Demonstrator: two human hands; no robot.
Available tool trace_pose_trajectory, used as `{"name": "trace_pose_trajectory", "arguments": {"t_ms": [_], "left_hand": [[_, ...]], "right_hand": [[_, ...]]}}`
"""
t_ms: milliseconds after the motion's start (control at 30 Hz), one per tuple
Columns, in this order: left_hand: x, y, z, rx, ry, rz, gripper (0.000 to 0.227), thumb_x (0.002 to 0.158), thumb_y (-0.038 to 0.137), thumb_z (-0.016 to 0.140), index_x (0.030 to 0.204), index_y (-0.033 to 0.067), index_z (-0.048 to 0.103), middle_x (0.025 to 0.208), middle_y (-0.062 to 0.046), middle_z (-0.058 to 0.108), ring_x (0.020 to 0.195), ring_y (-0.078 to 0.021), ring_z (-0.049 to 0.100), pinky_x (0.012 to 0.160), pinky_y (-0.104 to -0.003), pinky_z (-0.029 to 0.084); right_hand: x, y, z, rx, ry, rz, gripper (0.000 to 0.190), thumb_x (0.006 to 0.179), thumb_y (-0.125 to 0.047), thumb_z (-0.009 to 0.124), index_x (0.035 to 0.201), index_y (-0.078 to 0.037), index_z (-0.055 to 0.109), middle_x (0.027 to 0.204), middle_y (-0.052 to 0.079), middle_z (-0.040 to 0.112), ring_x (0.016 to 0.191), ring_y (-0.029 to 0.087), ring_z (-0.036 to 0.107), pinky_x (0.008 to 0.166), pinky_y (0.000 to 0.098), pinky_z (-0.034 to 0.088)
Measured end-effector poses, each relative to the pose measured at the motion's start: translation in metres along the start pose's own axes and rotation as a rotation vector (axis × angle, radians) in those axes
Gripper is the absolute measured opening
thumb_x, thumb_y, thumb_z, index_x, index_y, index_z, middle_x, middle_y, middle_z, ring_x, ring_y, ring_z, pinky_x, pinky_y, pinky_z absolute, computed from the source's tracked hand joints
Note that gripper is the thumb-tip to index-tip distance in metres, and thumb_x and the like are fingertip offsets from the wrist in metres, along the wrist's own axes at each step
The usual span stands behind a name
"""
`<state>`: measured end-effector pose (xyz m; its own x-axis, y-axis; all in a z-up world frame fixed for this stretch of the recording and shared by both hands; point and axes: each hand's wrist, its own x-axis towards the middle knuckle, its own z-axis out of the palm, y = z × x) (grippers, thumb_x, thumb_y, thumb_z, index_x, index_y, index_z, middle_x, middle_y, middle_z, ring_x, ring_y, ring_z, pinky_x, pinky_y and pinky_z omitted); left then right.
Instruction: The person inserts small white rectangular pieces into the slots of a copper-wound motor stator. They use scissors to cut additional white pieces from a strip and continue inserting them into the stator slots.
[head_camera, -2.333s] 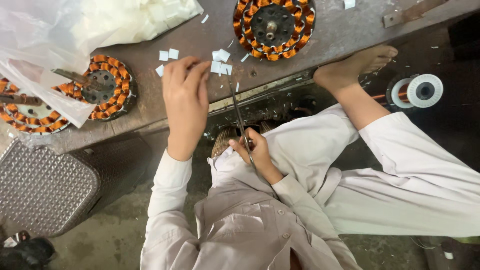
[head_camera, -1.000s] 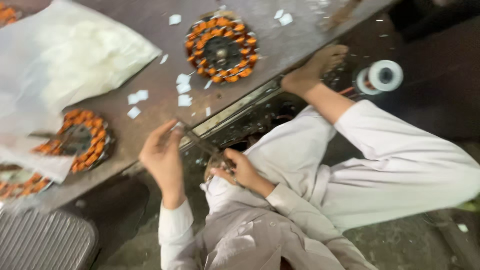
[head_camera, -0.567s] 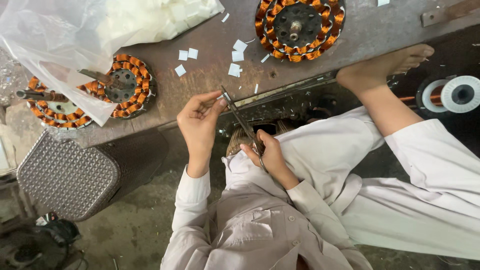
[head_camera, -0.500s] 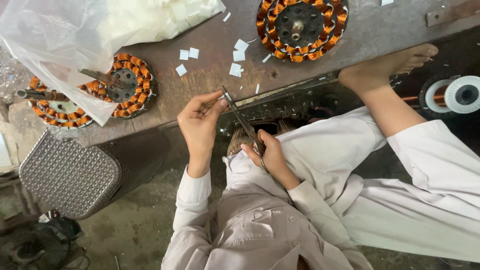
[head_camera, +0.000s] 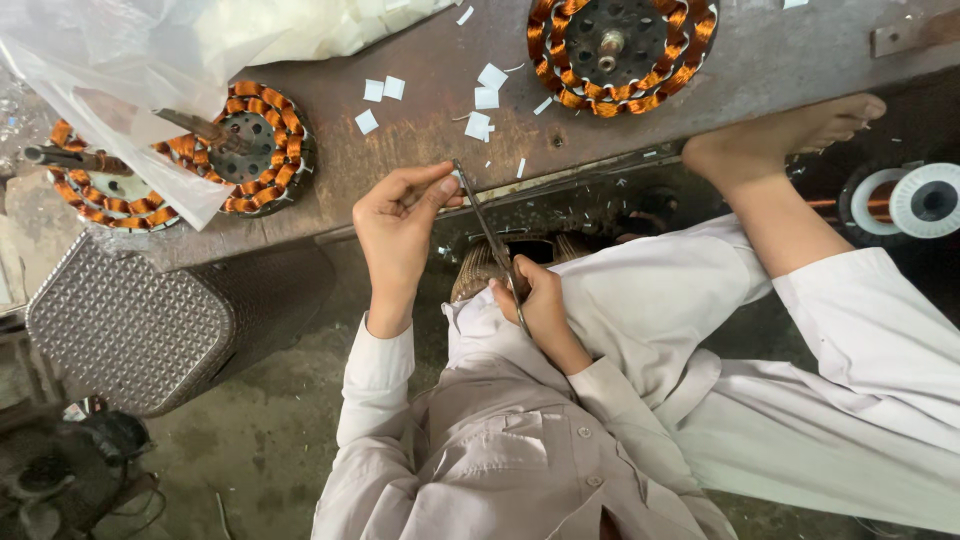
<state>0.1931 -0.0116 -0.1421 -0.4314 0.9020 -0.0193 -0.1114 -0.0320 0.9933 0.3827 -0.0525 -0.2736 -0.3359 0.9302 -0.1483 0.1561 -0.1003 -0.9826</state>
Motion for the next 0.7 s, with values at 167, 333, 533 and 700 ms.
{"name": "trace_pose_trajectory", "arguments": {"t_ms": [167,333,533,700], "left_hand": [[0.002,0.0072,0.0002,-0.039,-0.02,0.087,0.021,0.098,-0.006,0.068,0.119,-0.0107,0.069,0.112,-0.014,0.072,0.096,-0.0164,0.074,0.087,-0.028,0.063],[-0.0012,0.0051,0.0023,-0.015,-0.033,0.091,0.025,0.096,-0.007,0.07,0.121,-0.0105,0.068,0.111,-0.014,0.073,0.097,-0.0155,0.074,0.088,-0.027,0.061],[-0.0021,-0.0011,0.0014,-0.006,-0.03,0.054,0.024,0.097,-0.008,0.069,0.121,-0.0101,0.068,0.106,-0.013,0.075,0.094,-0.014,0.073,0.085,-0.024,0.059],[0.0,0.0015,0.0005,-0.008,-0.026,0.027,0.024,0.096,-0.007,0.07,0.12,-0.0098,0.068,0.106,-0.013,0.075,0.094,-0.0132,0.074,0.084,-0.023,0.059]], "right_hand": [[0.0077,-0.001,-0.0012,0.023,-0.036,-0.093,0.039,0.085,-0.016,0.084,0.076,-0.009,0.046,0.064,-0.006,0.043,0.058,0.004,0.037,0.05,0.0248,0.032],[0.0024,-0.0037,-0.0006,0.007,-0.035,-0.053,0.039,0.085,-0.017,0.083,0.075,-0.009,0.046,0.062,-0.006,0.043,0.057,0.004,0.038,0.049,0.0246,0.032],[0.0038,0.0,-0.0033,0.012,-0.041,-0.05,0.039,0.086,-0.011,0.08,0.072,-0.008,0.044,0.061,-0.005,0.042,0.058,0.003,0.037,0.05,0.0246,0.032],[0.0059,-0.0056,-0.0039,-0.008,-0.036,-0.04,0.037,0.085,-0.008,0.078,0.072,-0.007,0.044,0.059,-0.003,0.042,0.057,0.003,0.037,0.049,0.0259,0.031]]}}
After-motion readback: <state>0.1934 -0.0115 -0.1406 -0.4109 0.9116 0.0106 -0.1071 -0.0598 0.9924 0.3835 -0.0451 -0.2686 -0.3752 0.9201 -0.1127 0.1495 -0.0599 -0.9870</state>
